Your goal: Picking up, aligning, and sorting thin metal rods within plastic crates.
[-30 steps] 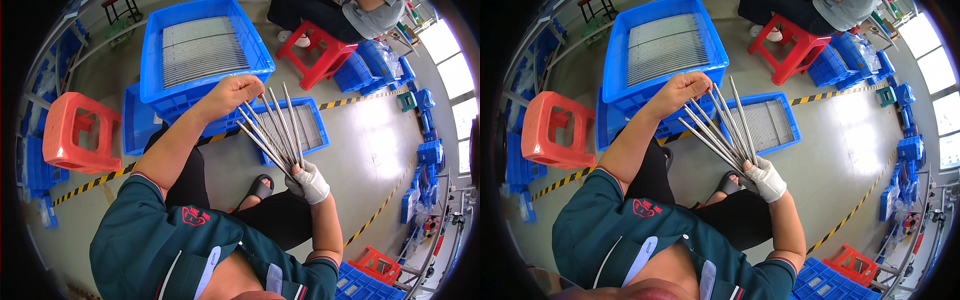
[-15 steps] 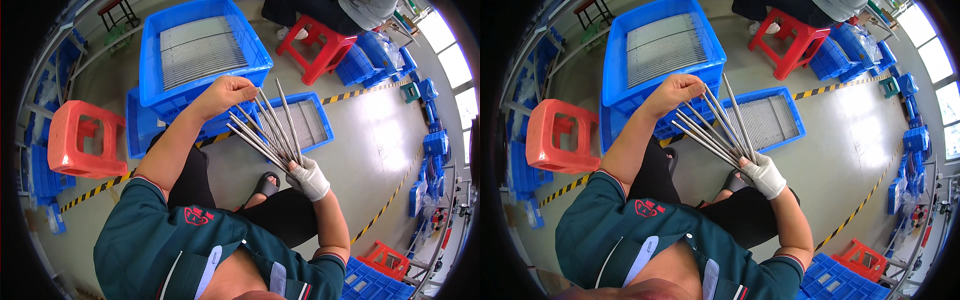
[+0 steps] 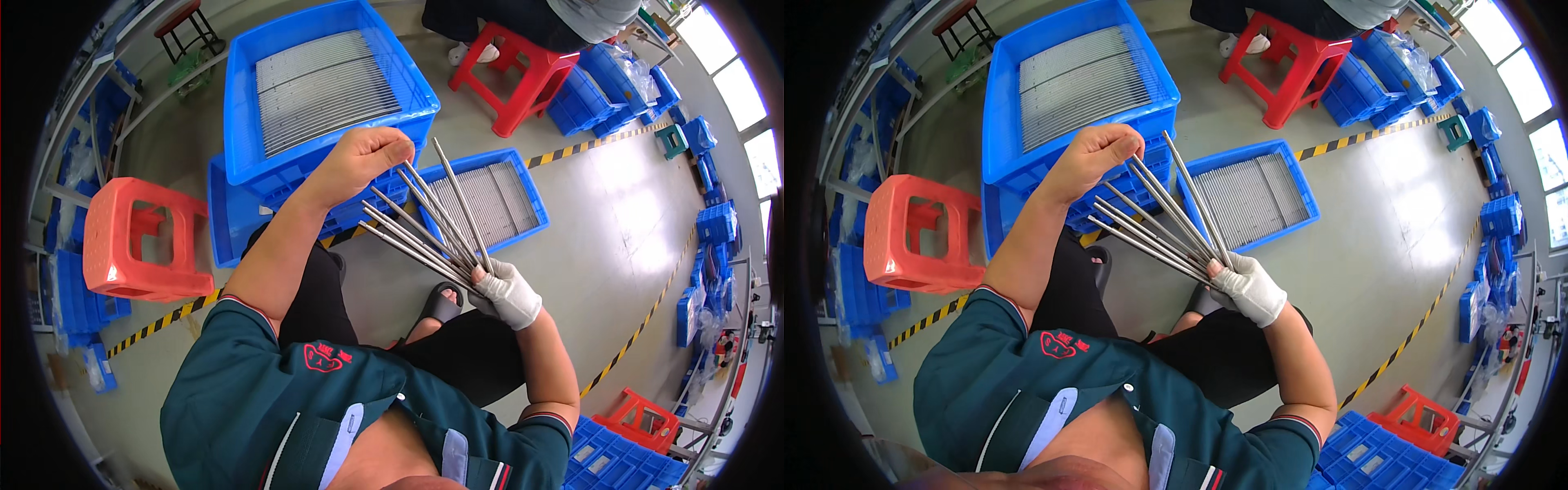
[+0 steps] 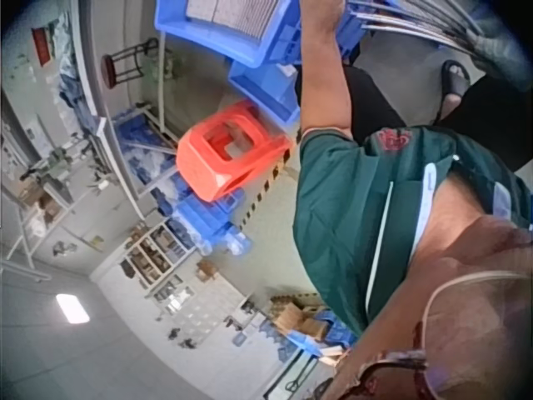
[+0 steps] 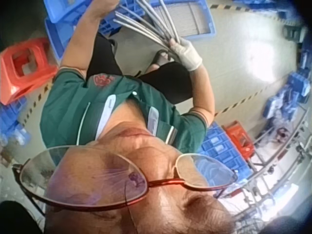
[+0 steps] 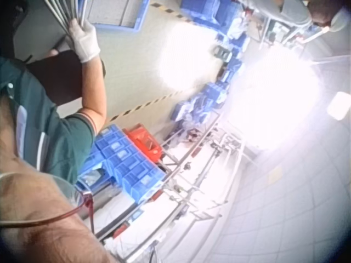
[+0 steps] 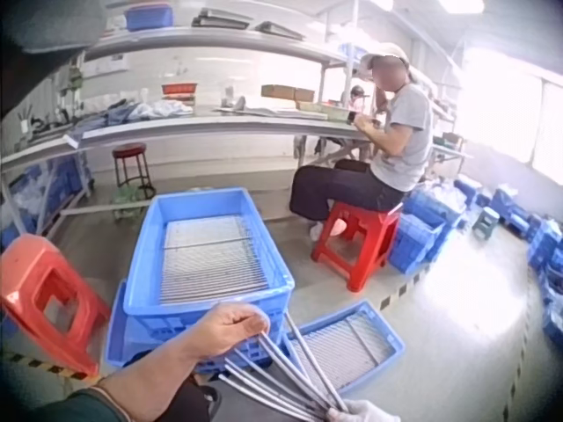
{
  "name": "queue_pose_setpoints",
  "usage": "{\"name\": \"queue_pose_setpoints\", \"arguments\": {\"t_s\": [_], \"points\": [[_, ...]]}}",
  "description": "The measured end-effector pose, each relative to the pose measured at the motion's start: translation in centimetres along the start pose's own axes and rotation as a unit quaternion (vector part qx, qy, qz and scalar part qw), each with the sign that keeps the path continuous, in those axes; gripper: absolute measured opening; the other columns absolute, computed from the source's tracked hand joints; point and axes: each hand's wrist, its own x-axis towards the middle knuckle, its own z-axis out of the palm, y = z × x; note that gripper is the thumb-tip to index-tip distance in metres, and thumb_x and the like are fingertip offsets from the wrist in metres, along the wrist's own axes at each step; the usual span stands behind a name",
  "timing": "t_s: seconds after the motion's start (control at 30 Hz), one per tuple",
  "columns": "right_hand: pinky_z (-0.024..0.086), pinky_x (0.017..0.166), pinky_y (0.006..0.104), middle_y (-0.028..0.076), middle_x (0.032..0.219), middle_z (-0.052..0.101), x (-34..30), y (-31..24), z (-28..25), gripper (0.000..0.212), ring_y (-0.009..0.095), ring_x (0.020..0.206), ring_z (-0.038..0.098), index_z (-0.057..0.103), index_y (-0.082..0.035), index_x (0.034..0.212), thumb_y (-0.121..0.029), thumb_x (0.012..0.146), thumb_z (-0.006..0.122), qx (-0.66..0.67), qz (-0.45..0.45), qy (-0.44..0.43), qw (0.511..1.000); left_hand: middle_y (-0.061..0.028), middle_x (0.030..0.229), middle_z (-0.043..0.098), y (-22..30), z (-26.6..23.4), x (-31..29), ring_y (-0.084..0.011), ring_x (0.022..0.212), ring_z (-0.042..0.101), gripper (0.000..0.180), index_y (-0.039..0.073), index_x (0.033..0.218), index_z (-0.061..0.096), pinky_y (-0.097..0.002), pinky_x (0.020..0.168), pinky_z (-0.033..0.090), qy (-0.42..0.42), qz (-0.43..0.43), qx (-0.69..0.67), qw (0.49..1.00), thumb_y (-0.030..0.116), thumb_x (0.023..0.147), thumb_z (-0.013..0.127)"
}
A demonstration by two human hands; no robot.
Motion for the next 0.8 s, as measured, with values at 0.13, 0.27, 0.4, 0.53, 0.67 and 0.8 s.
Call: {"name": "queue_pose_setpoints", "arguments": {"t_s": [0.13,0.27,0.4,0.53,0.67,0.8], "points": [[0.044,0.057,0.016,-0.002,0.081,0.053,0.1,0.1,-0.1,0.039,0.005,0.066,0.052,0.057,-0.004,0.108,-0.037,0.087,0.061,0.012,-0.005,0.007,1.0,-0.0001,0.076,0.057,-0.1,0.0,0.0,-0.0057,0.072,0.049,0.029,0.0,0.082,0.063,-0.0195,0.066,0.04,0.002,-0.011,-0.005,1.0,0.027,0.09,0.057],[0.043,0.055,0.0167,-0.003,0.077,0.053,0.5,0.5,-0.2,0.037,0.004,0.064,0.05,0.058,-0.004,0.107,-0.036,0.087,0.061,0.018,-0.009,0.004,1.0,0.0003,0.074,0.057,-0.4,0.5,0.0,-0.0056,0.071,0.049,0.029,0.0,0.082,0.064,-0.0192,0.066,0.04,0.021,-0.011,-0.005,1.0,0.027,0.09,0.058],[0.04,0.053,0.0185,-0.003,0.07,0.051,0.8,0.7,1.0,0.032,0.004,0.06,0.047,0.06,-0.003,0.099,-0.034,0.088,0.06,-0.104,-0.128,0.084,0.983,0.0029,0.068,0.047,-0.7,1.2,0.2,-0.0054,0.063,0.038,0.032,0.003,0.08,0.062,-0.0187,0.059,0.032,0.059,-0.021,0.028,0.998,0.033,0.089,0.058],[0.038,0.052,0.019,-0.003,0.067,0.05,0.8,1.0,-0.2,0.032,0.005,0.057,0.044,0.06,-0.001,0.098,-0.032,0.09,0.058,-0.071,-0.045,0.026,0.996,0.0047,0.063,0.041,-0.7,0.1,0.5,-0.0044,0.06,0.034,0.034,0.004,0.077,0.06,-0.0188,0.055,0.029,0.061,-0.046,-0.051,0.996,0.035,0.091,0.055],[0.034,0.049,0.0203,-0.003,0.066,0.048,0.4,1.3,0.3,0.034,0.005,0.055,0.041,0.06,0.0,0.101,-0.032,0.091,0.056,-0.112,-0.041,-0.005,0.993,0.0058,0.062,0.038,-0.8,1.5,0.6,-0.0039,0.058,0.032,0.033,0.005,0.078,0.059,-0.0183,0.052,0.026,0.033,-0.068,-0.054,0.996,0.034,0.092,0.053],[0.034,0.048,0.0208,-0.002,0.065,0.048,0.4,0.9,0.4,0.036,0.006,0.054,0.041,0.059,0.002,0.102,-0.033,0.091,0.056,-0.109,-0.027,-0.027,0.993,0.005,0.064,0.041,-0.9,0.7,0.4,-0.0041,0.058,0.032,0.032,0.005,0.08,0.059,-0.0176,0.052,0.027,0.009,-0.089,-0.091,0.992,0.034,0.092,0.053]]}}
